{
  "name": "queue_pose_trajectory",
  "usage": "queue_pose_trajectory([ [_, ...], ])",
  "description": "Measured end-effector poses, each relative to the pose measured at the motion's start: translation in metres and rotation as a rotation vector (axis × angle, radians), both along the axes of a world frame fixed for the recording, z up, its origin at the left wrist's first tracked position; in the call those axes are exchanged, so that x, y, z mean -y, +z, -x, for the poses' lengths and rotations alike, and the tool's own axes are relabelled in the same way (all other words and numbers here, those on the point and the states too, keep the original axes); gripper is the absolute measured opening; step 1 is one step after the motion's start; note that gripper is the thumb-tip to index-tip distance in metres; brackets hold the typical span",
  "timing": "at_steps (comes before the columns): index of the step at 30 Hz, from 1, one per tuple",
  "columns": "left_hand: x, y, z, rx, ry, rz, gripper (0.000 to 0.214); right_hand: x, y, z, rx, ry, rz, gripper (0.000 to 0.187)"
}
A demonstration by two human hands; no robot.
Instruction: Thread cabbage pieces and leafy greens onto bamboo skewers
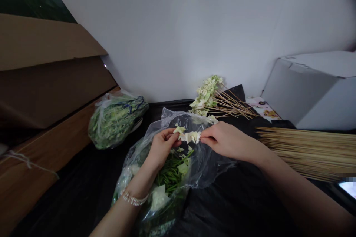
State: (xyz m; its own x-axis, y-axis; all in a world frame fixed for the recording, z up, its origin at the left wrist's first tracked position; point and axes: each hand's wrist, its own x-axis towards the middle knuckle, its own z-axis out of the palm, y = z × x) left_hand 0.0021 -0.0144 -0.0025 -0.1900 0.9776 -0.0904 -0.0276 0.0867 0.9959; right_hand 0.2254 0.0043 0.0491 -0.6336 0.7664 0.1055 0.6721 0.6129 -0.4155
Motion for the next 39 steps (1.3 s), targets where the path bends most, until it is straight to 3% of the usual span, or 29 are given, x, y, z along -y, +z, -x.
queue_pose_trajectory([
  [18, 0.000, -0.003, -0.001, 0.002, -0.028, -0.024, 0.046, -0.001, -0.004, 0.004, 0.016, -0.051, 0.016, 0.025],
  [29, 0.000, -0.007, -0.004, -0.130, 0.011, -0.088, 0.043, 0.007, -0.016, 0.021, 0.090, -0.149, -0.129, 0.025],
  [39, 0.002, -0.010, -0.003, -0.200, 0.030, -0.198, 0.034, 0.005, -0.017, 0.021, 0.022, -0.132, -0.132, 0.026],
])
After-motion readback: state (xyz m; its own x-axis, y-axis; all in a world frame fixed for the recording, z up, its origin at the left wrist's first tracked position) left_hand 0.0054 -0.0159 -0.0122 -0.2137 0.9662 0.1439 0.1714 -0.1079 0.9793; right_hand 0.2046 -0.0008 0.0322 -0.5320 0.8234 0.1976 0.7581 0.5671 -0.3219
